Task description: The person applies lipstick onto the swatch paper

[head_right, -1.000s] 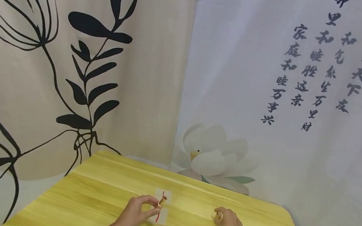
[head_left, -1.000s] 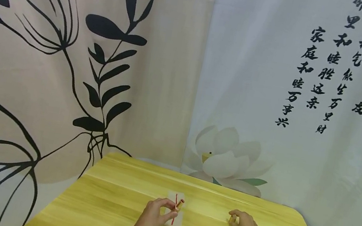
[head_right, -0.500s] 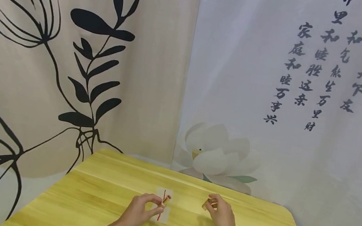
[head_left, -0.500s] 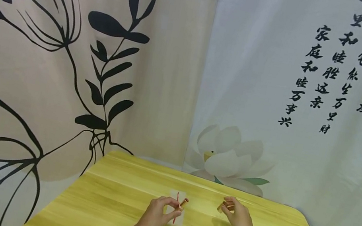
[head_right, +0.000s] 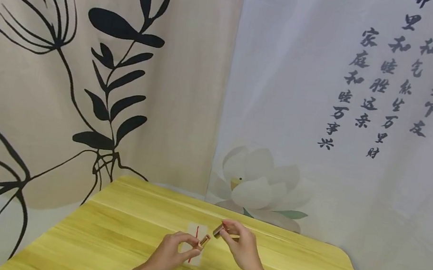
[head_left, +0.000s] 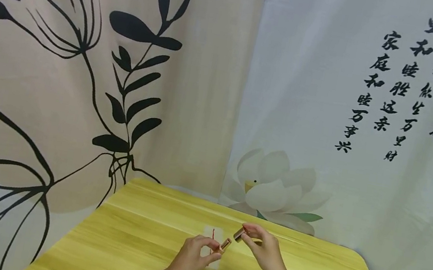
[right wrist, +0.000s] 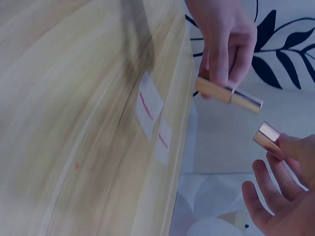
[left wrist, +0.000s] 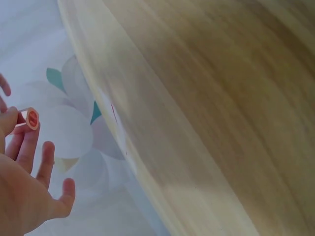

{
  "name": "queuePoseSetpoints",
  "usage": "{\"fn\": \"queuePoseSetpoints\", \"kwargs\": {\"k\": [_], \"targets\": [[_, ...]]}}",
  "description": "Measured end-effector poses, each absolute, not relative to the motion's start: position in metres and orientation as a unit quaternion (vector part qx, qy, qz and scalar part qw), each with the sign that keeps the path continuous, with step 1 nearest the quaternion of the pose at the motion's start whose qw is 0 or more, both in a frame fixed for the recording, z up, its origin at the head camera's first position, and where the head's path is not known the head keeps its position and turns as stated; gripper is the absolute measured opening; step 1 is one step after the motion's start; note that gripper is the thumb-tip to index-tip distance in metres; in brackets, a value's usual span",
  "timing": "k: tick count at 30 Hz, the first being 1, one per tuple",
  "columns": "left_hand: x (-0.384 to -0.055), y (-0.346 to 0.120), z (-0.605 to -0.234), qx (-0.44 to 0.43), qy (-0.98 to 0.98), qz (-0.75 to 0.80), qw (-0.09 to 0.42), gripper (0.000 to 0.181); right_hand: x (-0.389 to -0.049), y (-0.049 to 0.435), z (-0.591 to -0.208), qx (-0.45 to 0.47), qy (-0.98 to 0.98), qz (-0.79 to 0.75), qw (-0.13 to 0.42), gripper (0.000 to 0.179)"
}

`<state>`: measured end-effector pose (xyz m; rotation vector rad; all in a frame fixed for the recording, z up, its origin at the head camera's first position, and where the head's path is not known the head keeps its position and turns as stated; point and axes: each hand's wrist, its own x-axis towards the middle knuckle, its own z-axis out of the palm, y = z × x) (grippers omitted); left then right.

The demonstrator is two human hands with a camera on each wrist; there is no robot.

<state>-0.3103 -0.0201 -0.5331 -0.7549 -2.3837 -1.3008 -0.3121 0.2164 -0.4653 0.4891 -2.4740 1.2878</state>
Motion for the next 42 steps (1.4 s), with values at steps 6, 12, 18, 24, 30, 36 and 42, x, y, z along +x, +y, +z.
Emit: {"fn": "queuePoseSetpoints", "kwargs": {"k": [6, 12, 18, 24, 30, 36, 42], "targets": [[-0.311, -0.020, -0.532, -0.267, -0.834, -0.456, 0.158, 0.016, -0.307, 0.207, -0.465, 0.215, -0.860, 0.440, 0.143, 0.031], [-0.310, -0.020, -0.533, -0.277, -0.831, -0.456, 0.158, 0.020, -0.304, 0.201, -0.467, 0.254, -0.860, 0.418, 0.144, 0.029], [-0.308, -0.019, -0.530, -0.284, -0.827, -0.456, 0.168, 0.017, -0.301, 0.195, -0.470, 0.270, -0.858, 0.415, 0.134, 0.028], [-0.307, -0.021, -0.529, -0.280, -0.830, -0.452, 0.167, 0.015, -0.300, 0.189, -0.473, 0.277, -0.853, 0.419, 0.143, 0.027], [-0.308, -0.024, -0.532, -0.282, -0.830, -0.451, 0.165, 0.018, -0.297, 0.185, -0.473, 0.280, -0.852, 0.422, 0.130, 0.025], [-0.308, -0.024, -0.533, -0.288, -0.826, -0.456, 0.164, 0.015, -0.296, 0.183, -0.475, 0.277, -0.855, 0.425, 0.108, 0.027], [-0.307, -0.024, -0.531, -0.284, -0.826, -0.461, 0.160, 0.015, -0.297, 0.183, -0.477, 0.275, -0.854, 0.428, 0.104, 0.027]]}}
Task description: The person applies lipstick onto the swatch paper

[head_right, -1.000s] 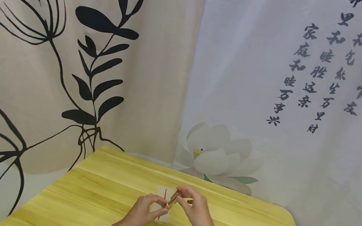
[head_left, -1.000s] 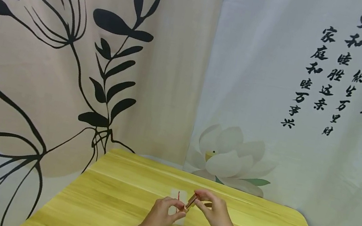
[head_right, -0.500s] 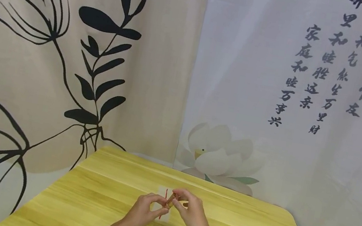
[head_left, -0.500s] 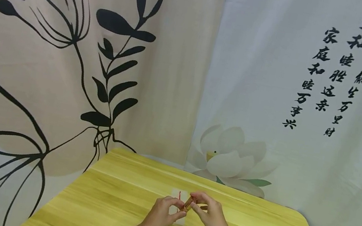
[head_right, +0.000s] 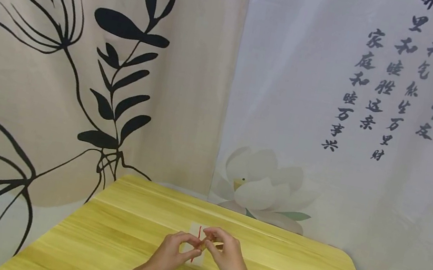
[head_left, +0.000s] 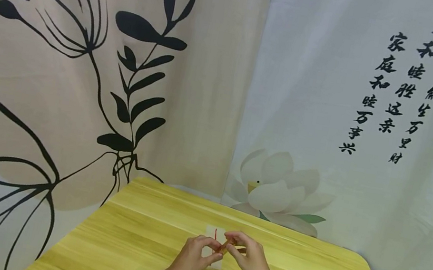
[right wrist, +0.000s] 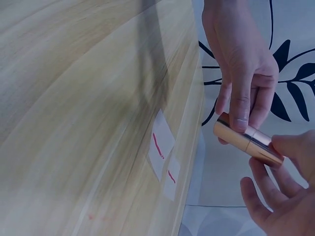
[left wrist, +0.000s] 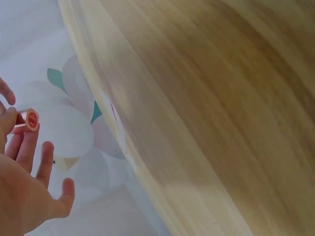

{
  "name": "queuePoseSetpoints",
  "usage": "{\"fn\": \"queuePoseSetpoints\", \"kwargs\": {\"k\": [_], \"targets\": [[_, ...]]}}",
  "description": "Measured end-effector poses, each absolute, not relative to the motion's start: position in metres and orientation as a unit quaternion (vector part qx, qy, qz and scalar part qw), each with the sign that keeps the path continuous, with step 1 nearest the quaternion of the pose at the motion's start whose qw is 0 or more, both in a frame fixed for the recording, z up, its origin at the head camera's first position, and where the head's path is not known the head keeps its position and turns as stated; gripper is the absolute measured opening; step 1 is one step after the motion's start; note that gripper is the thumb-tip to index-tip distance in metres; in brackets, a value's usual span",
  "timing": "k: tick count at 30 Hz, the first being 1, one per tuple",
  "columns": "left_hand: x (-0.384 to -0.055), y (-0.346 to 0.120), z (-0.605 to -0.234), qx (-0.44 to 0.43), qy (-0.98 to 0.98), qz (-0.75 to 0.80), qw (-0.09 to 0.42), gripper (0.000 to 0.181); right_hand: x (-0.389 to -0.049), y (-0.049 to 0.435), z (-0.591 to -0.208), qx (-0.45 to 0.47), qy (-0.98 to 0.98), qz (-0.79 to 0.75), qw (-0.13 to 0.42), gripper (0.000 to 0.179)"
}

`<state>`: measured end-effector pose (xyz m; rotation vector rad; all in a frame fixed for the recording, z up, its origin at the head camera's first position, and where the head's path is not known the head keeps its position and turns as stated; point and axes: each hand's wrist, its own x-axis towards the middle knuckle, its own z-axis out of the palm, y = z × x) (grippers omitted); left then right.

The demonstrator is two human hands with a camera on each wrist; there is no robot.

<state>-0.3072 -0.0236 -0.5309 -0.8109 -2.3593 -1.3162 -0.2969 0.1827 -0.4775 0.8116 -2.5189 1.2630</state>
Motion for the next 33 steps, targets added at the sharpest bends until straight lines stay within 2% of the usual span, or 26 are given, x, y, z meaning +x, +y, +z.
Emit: {"fn": "queuePoseSetpoints", "kwargs": {"k": [8, 14, 17, 23, 26, 33], "targets": [[-0.308, -0.020, -0.530, -0.283, -0.841, -0.443, 0.125, 0.023, -0.291, 0.183, -0.480, 0.298, -0.845, 0.433, 0.101, 0.029], [-0.308, -0.019, -0.530, -0.298, -0.846, -0.430, 0.105, 0.014, -0.289, 0.183, -0.485, 0.317, -0.841, 0.428, 0.095, 0.028], [-0.309, -0.023, -0.528, -0.299, -0.850, -0.423, 0.097, 0.015, -0.288, 0.185, -0.486, 0.321, -0.846, 0.416, 0.093, 0.032], [-0.325, -0.053, -0.529, -0.263, -0.853, -0.444, 0.072, 0.019, -0.284, 0.198, -0.492, 0.313, -0.860, 0.396, 0.073, 0.033], [-0.339, -0.075, -0.532, -0.236, -0.863, -0.440, 0.077, 0.019, -0.282, 0.208, -0.496, 0.305, -0.862, 0.400, 0.059, 0.032], [-0.357, -0.111, -0.541, -0.183, -0.887, -0.416, 0.087, 0.008, -0.278, 0.228, -0.508, 0.278, -0.866, 0.415, 0.006, 0.033]]}}
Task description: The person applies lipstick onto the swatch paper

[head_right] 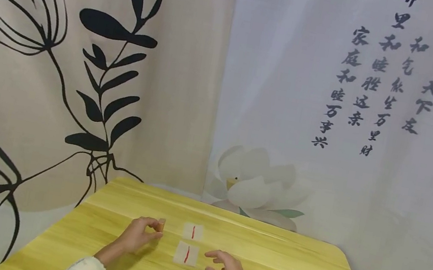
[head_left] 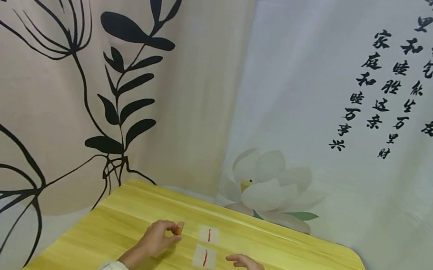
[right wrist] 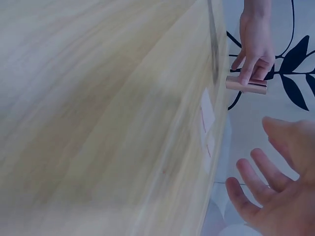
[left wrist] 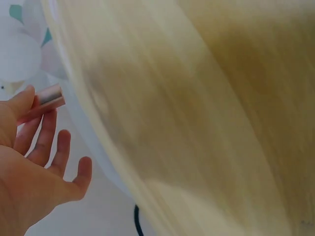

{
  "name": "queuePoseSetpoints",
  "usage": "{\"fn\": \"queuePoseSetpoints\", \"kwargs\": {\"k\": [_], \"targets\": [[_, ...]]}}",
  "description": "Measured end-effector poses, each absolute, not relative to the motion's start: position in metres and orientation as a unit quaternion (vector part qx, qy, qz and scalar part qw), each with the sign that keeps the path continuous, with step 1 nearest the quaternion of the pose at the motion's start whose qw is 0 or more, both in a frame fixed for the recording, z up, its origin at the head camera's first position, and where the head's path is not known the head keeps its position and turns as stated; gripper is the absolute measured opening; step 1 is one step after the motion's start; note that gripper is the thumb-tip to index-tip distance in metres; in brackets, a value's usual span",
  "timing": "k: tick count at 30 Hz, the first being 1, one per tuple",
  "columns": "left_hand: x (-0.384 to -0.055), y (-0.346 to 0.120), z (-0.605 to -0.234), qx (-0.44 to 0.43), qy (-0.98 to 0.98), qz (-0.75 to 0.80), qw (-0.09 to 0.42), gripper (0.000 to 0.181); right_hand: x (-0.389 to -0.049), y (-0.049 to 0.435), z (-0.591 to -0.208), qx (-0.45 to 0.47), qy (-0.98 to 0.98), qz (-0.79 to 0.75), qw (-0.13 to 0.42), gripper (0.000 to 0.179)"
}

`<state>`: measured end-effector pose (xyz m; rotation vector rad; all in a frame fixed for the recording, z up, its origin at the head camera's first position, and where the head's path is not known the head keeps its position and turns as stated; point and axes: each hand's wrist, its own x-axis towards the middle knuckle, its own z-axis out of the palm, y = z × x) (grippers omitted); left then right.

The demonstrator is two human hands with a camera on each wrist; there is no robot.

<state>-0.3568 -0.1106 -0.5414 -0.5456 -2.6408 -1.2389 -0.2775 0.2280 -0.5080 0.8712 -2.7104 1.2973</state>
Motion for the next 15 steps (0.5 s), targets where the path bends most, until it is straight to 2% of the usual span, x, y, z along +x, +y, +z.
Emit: {"fn": "queuePoseSetpoints", "kwargs": {"k": [15], "targets": [[-0.361, -0.124, -0.550, -0.180, -0.899, -0.392, 0.079, 0.005, -0.268, 0.230, -0.520, 0.285, -0.860, 0.423, -0.026, 0.029]]}}
